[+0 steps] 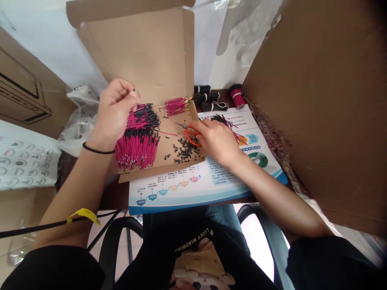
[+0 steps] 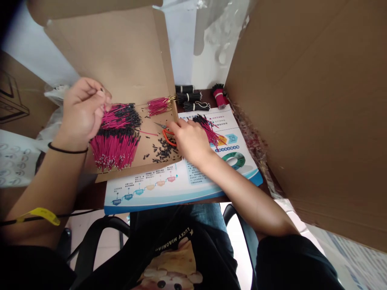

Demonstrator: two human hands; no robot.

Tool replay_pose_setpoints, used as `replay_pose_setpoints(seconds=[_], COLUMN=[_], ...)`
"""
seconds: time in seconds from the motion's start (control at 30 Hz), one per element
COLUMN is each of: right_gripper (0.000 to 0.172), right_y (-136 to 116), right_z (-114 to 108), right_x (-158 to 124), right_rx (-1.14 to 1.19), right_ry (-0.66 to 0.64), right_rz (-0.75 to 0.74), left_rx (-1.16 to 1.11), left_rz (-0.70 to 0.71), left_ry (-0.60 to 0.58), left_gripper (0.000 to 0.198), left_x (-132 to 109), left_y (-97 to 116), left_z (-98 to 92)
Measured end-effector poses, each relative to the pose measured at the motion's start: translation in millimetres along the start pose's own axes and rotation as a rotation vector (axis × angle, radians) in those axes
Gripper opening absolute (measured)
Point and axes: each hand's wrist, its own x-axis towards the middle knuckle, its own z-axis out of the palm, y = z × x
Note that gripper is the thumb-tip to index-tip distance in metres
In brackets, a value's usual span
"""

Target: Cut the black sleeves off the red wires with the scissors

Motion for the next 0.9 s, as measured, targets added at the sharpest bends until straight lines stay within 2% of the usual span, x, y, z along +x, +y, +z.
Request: replay_pose_setpoints(seconds=[0.17, 0.3, 0.47, 0.6, 0.73, 0.9], right_gripper=[0.049, 0.054, 0.059, 0.044, 0.036, 0.032], right_y=[2.4, 9.6, 14.2, 12.9, 9.8, 3.8], right_z=[-4.4, 3.9, 11.9, 6.6, 1.2, 3.1], right_x=[1.6, 4.5, 5.5, 5.3, 4.5, 1.3], right_rx=[0.089, 0.181, 0.255, 0.346, 0.41, 0.362], right_ry=[-0.027, -0.029, 0.112, 0.227, 0.229, 0.212], right_rz=[0.055, 0.004, -0.007, -0.008, 0.016, -0.05], left_rx=[-0.067, -0.091, -0.003, -0.033, -0.096, -0.131], left_rz=[-0.204, -0.279, -0.222, -0.226, -0.294, -0.33], left_ry=[-0.251, -0.202, -0.199, -0.206, -0.185, -0.222], left_gripper=[0.014, 0.012, 0.017, 0.021, 0.021, 0.022], left_x=[-49.2, -79.2, -82.3, -77.8, -76.2, -76.2], left_y=[-0.5, -16.0, -21.8, -18.7, -19.1, -21.4], left_z=[45.7, 66.2, 69.4, 69.0, 67.4, 66.6])
